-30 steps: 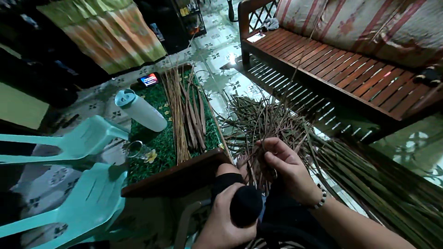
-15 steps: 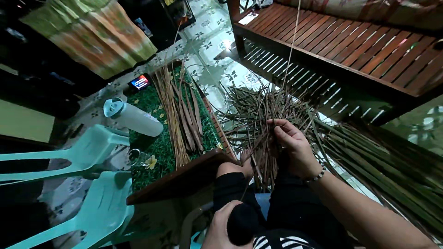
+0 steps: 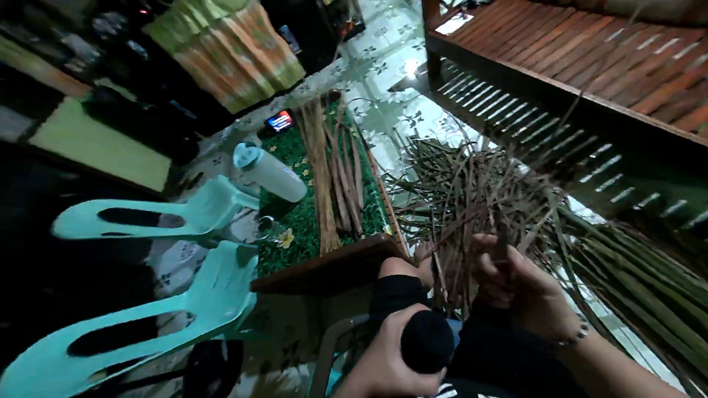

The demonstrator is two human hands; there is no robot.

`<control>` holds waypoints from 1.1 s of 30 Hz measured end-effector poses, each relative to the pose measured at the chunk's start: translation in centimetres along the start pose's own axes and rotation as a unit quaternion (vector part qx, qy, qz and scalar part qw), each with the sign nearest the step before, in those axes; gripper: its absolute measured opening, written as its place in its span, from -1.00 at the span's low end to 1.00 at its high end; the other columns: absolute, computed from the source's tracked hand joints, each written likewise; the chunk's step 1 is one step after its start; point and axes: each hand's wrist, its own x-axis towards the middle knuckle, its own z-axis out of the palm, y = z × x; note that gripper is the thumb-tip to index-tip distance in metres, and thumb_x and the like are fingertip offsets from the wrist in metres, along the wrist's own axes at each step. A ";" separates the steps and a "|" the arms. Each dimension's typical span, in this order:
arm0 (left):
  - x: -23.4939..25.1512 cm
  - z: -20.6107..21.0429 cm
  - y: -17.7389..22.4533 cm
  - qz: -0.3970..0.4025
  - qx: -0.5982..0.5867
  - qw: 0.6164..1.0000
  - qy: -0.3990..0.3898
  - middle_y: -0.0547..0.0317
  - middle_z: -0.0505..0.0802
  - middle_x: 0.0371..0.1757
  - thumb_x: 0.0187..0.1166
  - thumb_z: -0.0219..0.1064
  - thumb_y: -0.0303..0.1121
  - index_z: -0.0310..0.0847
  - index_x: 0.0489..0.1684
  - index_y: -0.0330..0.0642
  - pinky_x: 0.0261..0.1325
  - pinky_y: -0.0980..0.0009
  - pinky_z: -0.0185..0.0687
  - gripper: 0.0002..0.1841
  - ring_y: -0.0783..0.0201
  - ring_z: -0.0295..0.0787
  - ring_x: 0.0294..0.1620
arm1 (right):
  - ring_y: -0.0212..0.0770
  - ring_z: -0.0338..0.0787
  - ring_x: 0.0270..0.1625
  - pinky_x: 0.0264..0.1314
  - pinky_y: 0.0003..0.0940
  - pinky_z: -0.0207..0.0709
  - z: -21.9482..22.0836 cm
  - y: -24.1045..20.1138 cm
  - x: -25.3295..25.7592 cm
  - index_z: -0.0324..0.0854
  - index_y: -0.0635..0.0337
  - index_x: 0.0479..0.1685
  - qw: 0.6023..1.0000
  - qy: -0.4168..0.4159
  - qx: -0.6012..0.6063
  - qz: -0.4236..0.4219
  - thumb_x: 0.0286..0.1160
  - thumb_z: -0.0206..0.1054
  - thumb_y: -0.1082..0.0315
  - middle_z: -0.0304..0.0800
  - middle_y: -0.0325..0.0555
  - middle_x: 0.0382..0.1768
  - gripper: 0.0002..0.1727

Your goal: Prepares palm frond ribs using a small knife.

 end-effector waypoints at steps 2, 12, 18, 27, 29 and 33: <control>0.5 0.3 0.1 -0.001 0.004 1.000 -0.023 -0.07 0.84 0.10 0.08 0.66 -0.43 0.58 0.21 -0.55 0.38 0.48 0.64 -0.36 0.42 0.76 0.21 | -0.56 0.50 -0.57 -0.55 -0.68 0.44 -0.7 0.4 -0.5 0.62 -0.13 0.39 1.000 0.016 -0.023 -0.001 0.58 0.36 -0.08 0.61 -0.43 -0.43 -0.53; 2.8 2.7 0.3 0.002 0.056 0.998 -0.025 -0.31 0.54 0.61 -0.06 0.72 -0.45 0.63 0.20 -0.57 0.67 0.24 0.48 -0.30 0.04 0.51 0.62 | -0.52 0.48 -0.69 -0.64 -0.65 0.46 -1.7 0.0 -1.2 0.58 0.00 -0.04 0.988 0.147 -0.027 -0.035 0.80 0.11 0.20 0.60 -0.32 -0.55 -0.83; 3.8 3.1 5.3 0.165 0.072 0.983 -0.016 -0.31 0.77 0.32 0.27 0.62 -0.26 0.61 0.02 -0.43 0.56 0.02 0.63 -0.52 -0.10 0.70 0.44 | -0.48 0.52 -0.70 -0.68 -0.63 0.47 -4.8 -0.8 0.2 0.42 0.15 0.10 0.931 0.357 -0.074 -0.013 0.89 -0.04 0.30 0.70 -0.27 -0.41 -0.83; 6.3 7.0 13.3 0.401 0.117 0.909 -0.006 -0.14 0.85 -0.28 0.71 0.25 -0.40 0.65 -0.14 -0.40 -0.06 0.27 0.82 -0.81 0.12 0.87 -0.20 | -0.38 0.68 -0.59 -0.60 -0.54 0.55 -7.1 -1.4 1.1 0.31 0.21 0.27 0.905 0.413 -0.104 -0.008 0.90 -0.03 0.30 0.81 -0.15 -0.30 -0.78; 6.3 7.1 13.7 0.418 0.112 0.902 -0.008 -0.16 0.84 -0.30 0.70 0.25 -0.40 0.65 -0.14 -0.42 -0.09 0.25 0.82 -0.80 0.09 0.86 -0.23 | -0.37 0.69 -0.57 -0.59 -0.52 0.56 -7.2 -1.6 1.1 0.33 0.21 0.26 0.902 0.420 -0.104 -0.005 0.90 -0.02 0.29 0.80 -0.15 -0.32 -0.78; 5.6 6.7 13.9 0.428 0.121 0.895 0.011 -0.15 0.84 -0.29 0.70 0.25 -0.41 0.66 -0.15 -0.41 -0.07 0.24 0.82 -0.81 0.08 0.87 -0.21 | -0.37 0.71 -0.56 -0.58 -0.53 0.58 -6.8 -1.3 1.3 0.35 0.22 0.27 0.899 0.420 -0.120 0.000 0.89 0.00 0.29 0.80 -0.17 -0.35 -0.77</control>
